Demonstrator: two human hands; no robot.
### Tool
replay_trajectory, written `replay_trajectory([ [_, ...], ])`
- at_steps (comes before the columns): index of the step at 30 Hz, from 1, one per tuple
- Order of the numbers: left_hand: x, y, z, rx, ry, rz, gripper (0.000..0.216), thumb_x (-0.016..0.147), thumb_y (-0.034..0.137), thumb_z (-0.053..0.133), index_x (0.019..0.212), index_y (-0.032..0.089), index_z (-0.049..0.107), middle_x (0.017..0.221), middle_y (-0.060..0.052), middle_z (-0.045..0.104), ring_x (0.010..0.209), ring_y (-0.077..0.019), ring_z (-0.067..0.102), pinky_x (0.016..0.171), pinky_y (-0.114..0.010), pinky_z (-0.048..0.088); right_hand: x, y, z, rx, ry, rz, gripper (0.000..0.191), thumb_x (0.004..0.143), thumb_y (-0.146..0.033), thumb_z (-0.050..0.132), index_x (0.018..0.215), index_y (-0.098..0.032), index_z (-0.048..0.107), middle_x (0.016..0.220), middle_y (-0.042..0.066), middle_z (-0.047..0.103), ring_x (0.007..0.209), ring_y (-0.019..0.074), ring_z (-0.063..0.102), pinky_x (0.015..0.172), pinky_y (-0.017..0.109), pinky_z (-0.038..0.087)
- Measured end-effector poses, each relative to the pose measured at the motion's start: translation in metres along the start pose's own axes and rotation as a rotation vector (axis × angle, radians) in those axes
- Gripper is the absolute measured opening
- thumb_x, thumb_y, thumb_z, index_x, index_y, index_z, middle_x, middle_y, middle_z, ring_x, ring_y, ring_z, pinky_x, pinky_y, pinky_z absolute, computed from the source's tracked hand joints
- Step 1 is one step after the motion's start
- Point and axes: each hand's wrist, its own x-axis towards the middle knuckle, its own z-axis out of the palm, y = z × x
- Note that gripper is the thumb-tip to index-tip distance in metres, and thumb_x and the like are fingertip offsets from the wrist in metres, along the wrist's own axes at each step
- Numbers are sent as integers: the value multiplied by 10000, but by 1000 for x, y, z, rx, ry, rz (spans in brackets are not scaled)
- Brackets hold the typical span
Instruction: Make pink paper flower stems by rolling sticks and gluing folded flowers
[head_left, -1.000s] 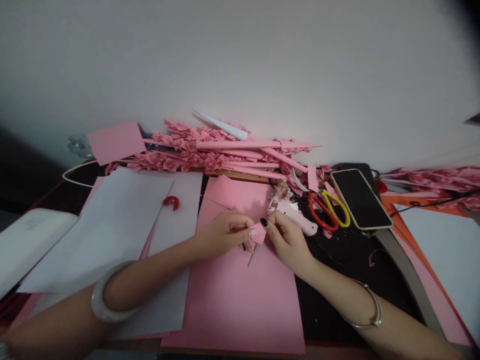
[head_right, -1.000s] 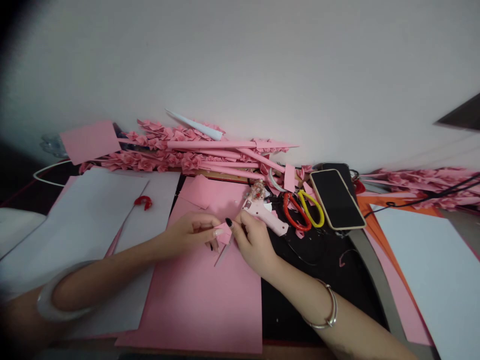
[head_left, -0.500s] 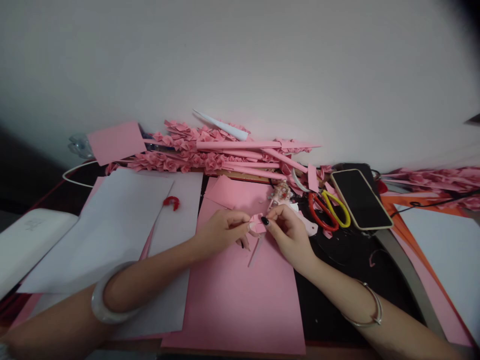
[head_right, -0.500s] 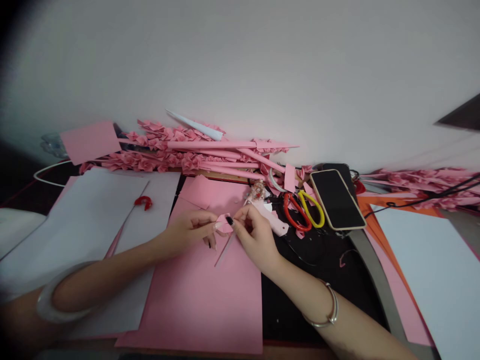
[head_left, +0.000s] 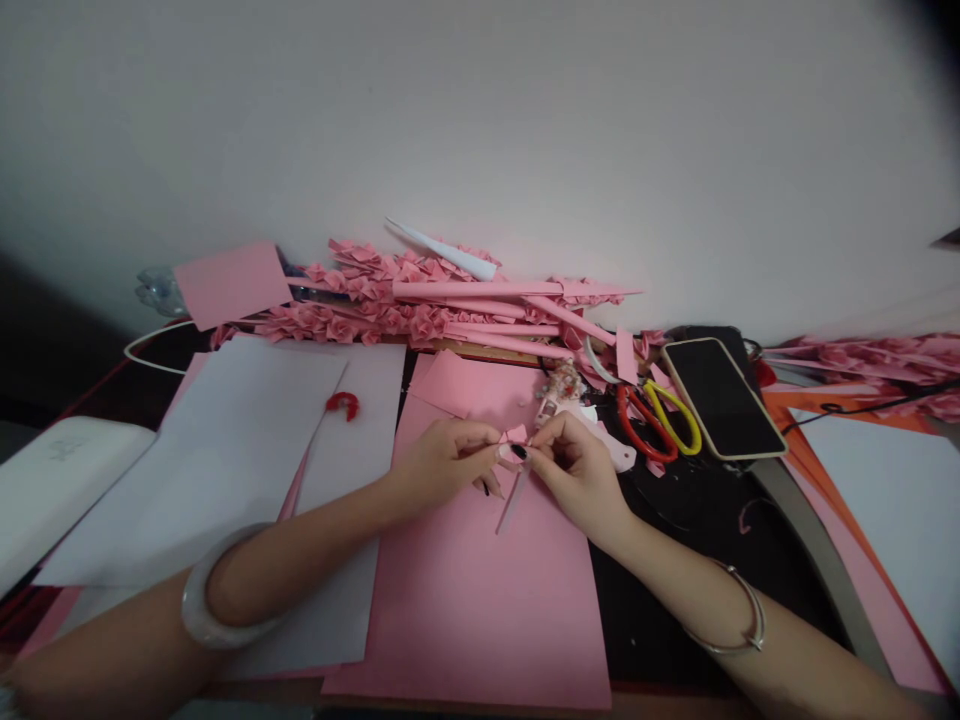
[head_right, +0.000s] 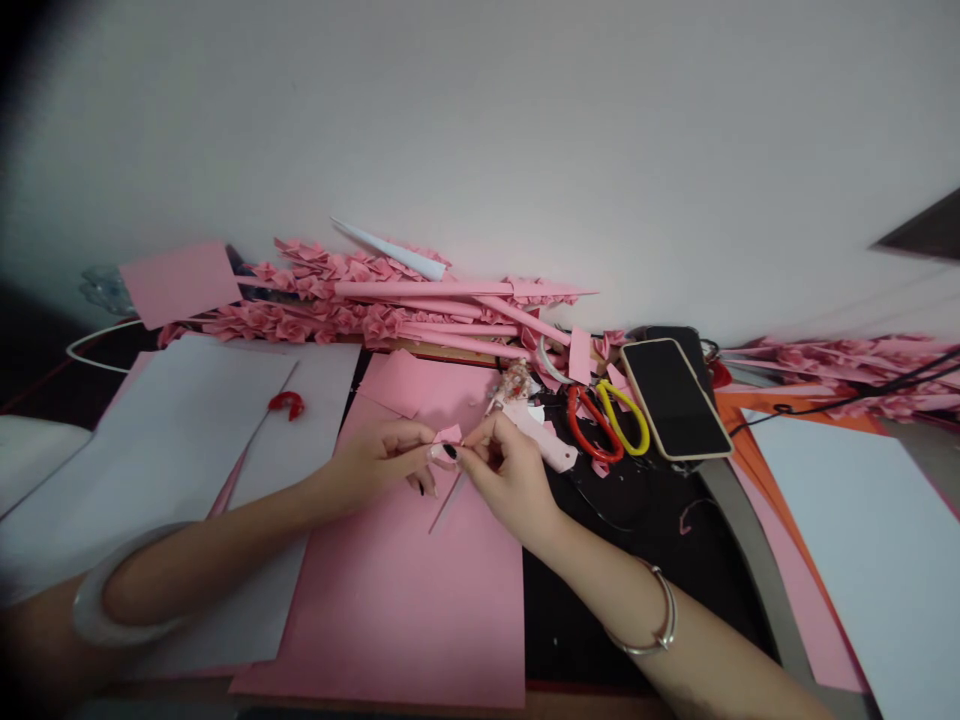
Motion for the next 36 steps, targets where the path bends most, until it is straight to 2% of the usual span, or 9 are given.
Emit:
replay_trajectory([
  [7,-1,3,0,-50,-25,-35,178,850,218,477,777,124,610,665,1,647,576,-98,653,570,-187,515,-2,1,-3,-126,21,-140,206,811,-152,565,653,-194,440,610,-38,433,526,102,376,500,237,306],
  [14,0,-2,0,-51,-14,-31,185,857,240,463,748,133,568,656,-9,643,606,-130,669,576,-223,527,-3,-2,-2,-233,-37,-283,237,822,-148,562,618,-184,447,587,-22,454,520,108,388,515,252,303],
  [21,0,-4,-1,-37,-10,-21,211,866,292,470,754,139,563,617,-9,638,609,-133,667,577,-219,525,-3,-1,-3,-270,-50,-311,223,814,-132,572,631,-184,454,561,-50,400,497,96,360,510,238,304],
  [28,0,-3,0,-37,-10,-21,221,866,302,478,754,135,570,642,-15,645,613,-126,665,586,-213,525,-1,-4,-3,-334,-47,-296,127,800,-134,594,706,-179,521,552,-65,376,488,94,362,504,226,311],
  [33,3,-4,-1,-90,7,-27,180,842,275,514,734,140,565,628,8,632,616,-115,666,574,-188,514,-1,-5,-4,-318,-55,-295,38,818,-147,571,806,-180,556,613,-32,490,536,110,440,537,228,358],
  [36,4,-5,-1,-121,30,-47,141,818,261,546,755,141,583,646,11,638,625,-117,670,566,-182,511,0,-6,-6,-278,-90,-313,103,869,-126,476,855,-186,558,723,6,572,645,127,518,620,239,393],
])
